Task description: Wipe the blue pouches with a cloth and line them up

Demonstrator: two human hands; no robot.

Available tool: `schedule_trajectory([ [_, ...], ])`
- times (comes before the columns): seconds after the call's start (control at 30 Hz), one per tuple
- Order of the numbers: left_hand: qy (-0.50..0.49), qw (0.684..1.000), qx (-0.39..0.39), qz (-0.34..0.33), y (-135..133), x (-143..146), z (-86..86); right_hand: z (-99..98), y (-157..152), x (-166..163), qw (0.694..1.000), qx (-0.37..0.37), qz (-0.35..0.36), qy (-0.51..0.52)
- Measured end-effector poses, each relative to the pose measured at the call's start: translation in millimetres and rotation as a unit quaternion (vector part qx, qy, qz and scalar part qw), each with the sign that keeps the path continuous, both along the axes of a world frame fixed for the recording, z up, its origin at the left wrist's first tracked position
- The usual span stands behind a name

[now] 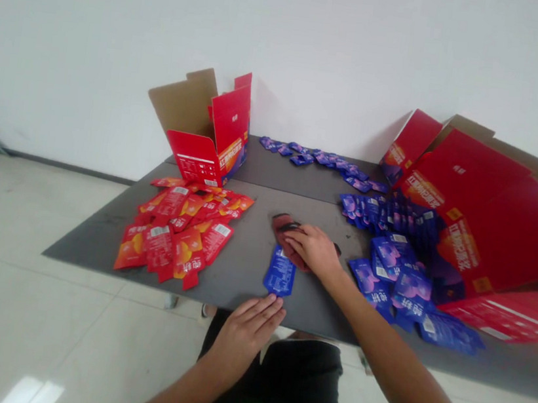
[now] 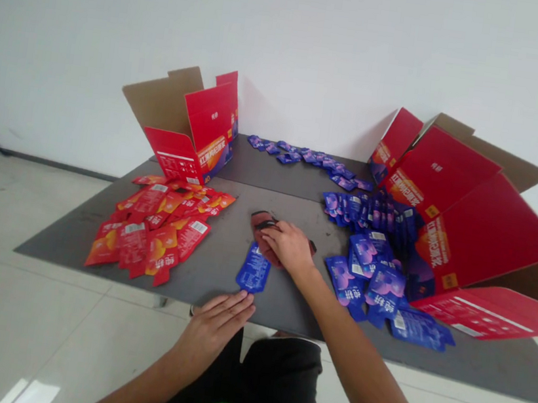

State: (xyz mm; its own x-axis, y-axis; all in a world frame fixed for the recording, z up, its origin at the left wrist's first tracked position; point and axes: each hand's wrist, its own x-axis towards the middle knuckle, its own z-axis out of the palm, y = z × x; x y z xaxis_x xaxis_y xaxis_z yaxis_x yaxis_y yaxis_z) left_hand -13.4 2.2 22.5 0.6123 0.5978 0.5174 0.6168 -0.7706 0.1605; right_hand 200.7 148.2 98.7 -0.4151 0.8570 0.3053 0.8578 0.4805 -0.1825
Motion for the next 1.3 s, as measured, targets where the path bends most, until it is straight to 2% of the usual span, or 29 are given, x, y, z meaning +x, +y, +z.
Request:
schedule_trajectory([
  [0.1, -0.023, 1.0, -0.002, 0.006, -1.2, 2.4, -3.0, 12.8, -21.6, -3.9, 1.0, 0.025, 0.003, 0.019],
  [0.23, -0.062, 0.998, -0.016, 0.017, -4.1, 5.6, -8.7, -0.9, -65.0, -16.1, 0.994, -0.015, 0.105, 0.029],
  [0.3, -0.068, 0.997, -0.021, 0.014, -4.8, 5.8, -9.1, -12.0, -59.4, -15.6, 0.992, -0.03, 0.117, 0.029],
  [0.37, -0.057, 0.998, -0.023, 0.008, -4.7, 5.2, -8.1, -16.2, -34.8, -9.8, 0.996, -0.029, 0.078, 0.021],
  [0.43, -0.051, 0.998, -0.022, 0.01, -4.1, 4.6, -7.0, -10.1, -7.8, -3.2, 1.0, -0.018, 0.016, 0.0],
  [0.5, -0.052, 0.998, -0.021, 0.011, -3.3, 4.5, -6.9, 2.2, 3.0, -1.9, 1.0, 0.007, -0.026, -0.001],
  [0.6, -0.06, 0.998, -0.017, 0.008, -2.7, 5.4, -8.6, 13.3, -22.2, -11.7, 0.999, 0.038, -0.008, 0.038],
  [0.67, -0.076, 0.997, -0.019, 0.011, -2.7, 6.0, -9.7, 8.9, -48.1, -19.7, 0.998, 0.014, 0.04, 0.037],
  [0.73, -0.087, 0.996, -0.024, 0.012, -2.6, 6.0, -9.6, -1.7, -59.1, -22.4, 0.996, -0.027, 0.079, 0.026],
  [0.83, -0.069, 0.997, -0.026, 0.004, -1.9, 4.8, -7.1, -12.5, -34.3, -13.9, 0.997, -0.048, 0.05, 0.02],
  [0.9, -0.062, 0.998, -0.021, 0.001, -1.1, 4.0, -5.4, -9.2, -7.7, -5.6, 0.999, -0.034, -0.017, 0.001],
  [0.97, -0.067, 0.998, -0.017, 0.002, -0.6, 3.7, -5.0, -0.5, 3.9, -3.0, 0.998, -0.004, -0.06, -0.009],
  [1.07, -0.073, 0.997, -0.021, 0.004, -1.2, 4.6, -7.4, 5.5, -21.6, -13.6, 1.0, 0.019, -0.017, 0.016],
  [1.17, -0.092, 0.995, -0.036, 0.01, -2.6, 5.4, -9.1, -5.3, -58.6, -25.5, 0.997, -0.021, 0.074, 0.018],
  [1.23, -0.096, 0.994, -0.042, 0.01, -2.9, 5.3, -7.3, -15.0, -59.3, -24.1, 0.995, -0.042, 0.089, 0.022],
  [1.3, -0.084, 0.996, -0.037, 0.004, -2.5, 4.8, -3.7, -19.6, -37.4, -14.9, 0.998, -0.04, 0.053, 0.02],
])
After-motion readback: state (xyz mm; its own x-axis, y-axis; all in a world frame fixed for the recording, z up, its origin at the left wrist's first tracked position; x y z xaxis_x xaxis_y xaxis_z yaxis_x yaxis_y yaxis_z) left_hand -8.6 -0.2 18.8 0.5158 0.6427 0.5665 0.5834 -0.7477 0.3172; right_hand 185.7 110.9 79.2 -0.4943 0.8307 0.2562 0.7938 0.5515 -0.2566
